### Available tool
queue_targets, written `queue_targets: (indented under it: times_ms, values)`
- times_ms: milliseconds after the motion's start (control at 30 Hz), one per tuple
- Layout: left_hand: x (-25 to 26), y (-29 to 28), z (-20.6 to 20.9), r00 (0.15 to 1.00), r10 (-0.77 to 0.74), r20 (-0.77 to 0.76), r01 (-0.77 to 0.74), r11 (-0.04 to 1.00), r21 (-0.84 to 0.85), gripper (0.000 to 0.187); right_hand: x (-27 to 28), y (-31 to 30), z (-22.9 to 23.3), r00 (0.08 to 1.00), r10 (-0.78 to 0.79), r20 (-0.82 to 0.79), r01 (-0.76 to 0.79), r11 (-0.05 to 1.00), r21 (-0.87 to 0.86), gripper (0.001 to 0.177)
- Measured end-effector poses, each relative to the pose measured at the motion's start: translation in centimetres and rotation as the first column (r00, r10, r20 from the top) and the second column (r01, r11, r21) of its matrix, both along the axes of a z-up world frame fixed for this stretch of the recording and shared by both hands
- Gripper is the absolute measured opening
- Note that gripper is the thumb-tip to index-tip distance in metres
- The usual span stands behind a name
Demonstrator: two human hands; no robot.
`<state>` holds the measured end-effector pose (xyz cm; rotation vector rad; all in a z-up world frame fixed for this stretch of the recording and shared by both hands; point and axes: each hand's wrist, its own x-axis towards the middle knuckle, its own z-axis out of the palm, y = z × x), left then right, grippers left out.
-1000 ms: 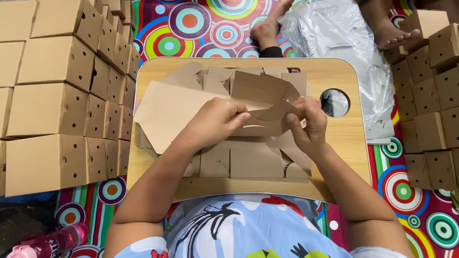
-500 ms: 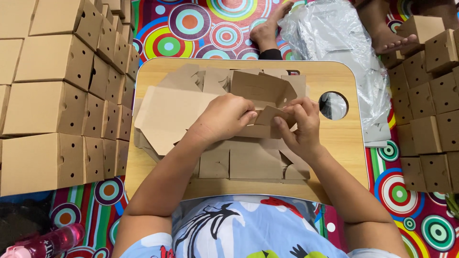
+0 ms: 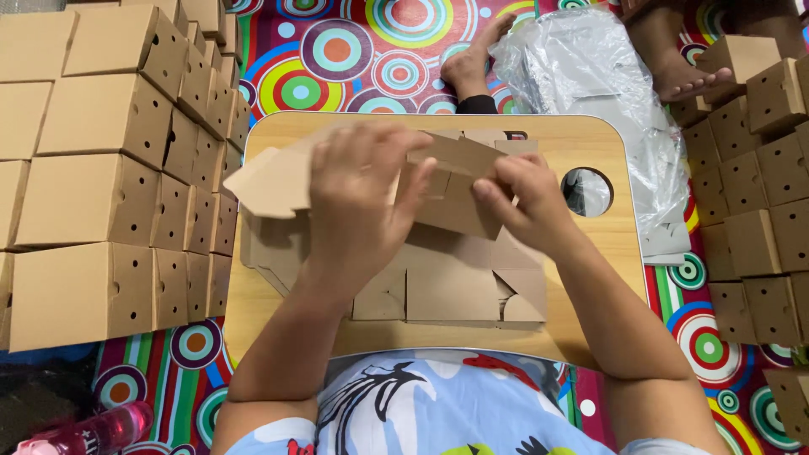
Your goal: Folding flat cardboard templates into small boxes and stacking them
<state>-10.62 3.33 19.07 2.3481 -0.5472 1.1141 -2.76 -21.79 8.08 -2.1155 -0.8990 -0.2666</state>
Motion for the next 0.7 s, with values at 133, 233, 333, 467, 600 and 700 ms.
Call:
queue_targets:
  times_ms: [133, 233, 333, 467, 600, 700]
  values:
    - [-1.5, 1.4, -1.5, 0.959, 0.084, 0.272, -0.023, 0.976, -0.218, 0.034, 2.6, 0.4, 2.5, 0.968, 0.080, -0.237, -0.024, 0.973, 0.231, 0.026]
    - [-1.4, 1.8, -3.3, 0.994, 0.091, -0.068, -0.107, 0.948, -0.300, 0.051, 3.4, 0.9, 2.9, 0.945, 0.118, -0.306, -0.006, 0.940, 0.342, 0.025]
    - [-0.3, 2.7, -5.5, 0.952, 0.148, -0.269, -0.219, 0.942, -0.255, 0.054, 3.8, 1.2, 2.3, 0.950, 0.095, -0.297, 0.017, 0.936, 0.353, 0.028]
    - [0.3, 3.0, -7.2, 0.928, 0.118, -0.353, -0.236, 0.920, -0.312, 0.071, 3.8, 1.3, 1.5, 0.953, 0.097, -0.285, 0.005, 0.941, 0.339, 0.027]
    - [1.2, 2.7, -6.5, 0.940, 0.039, -0.338, -0.132, 0.957, -0.257, 0.033, 3.6, 1.9, 1.6, 0.968, 0.101, -0.229, -0.034, 0.959, 0.281, 0.028]
    - [2.1, 2.0, -7.3, 0.944, 0.064, -0.325, -0.100, 0.991, -0.094, 0.012, 2.8, 2.5, 2.1, 0.984, 0.117, -0.136, -0.082, 0.966, 0.244, 0.026]
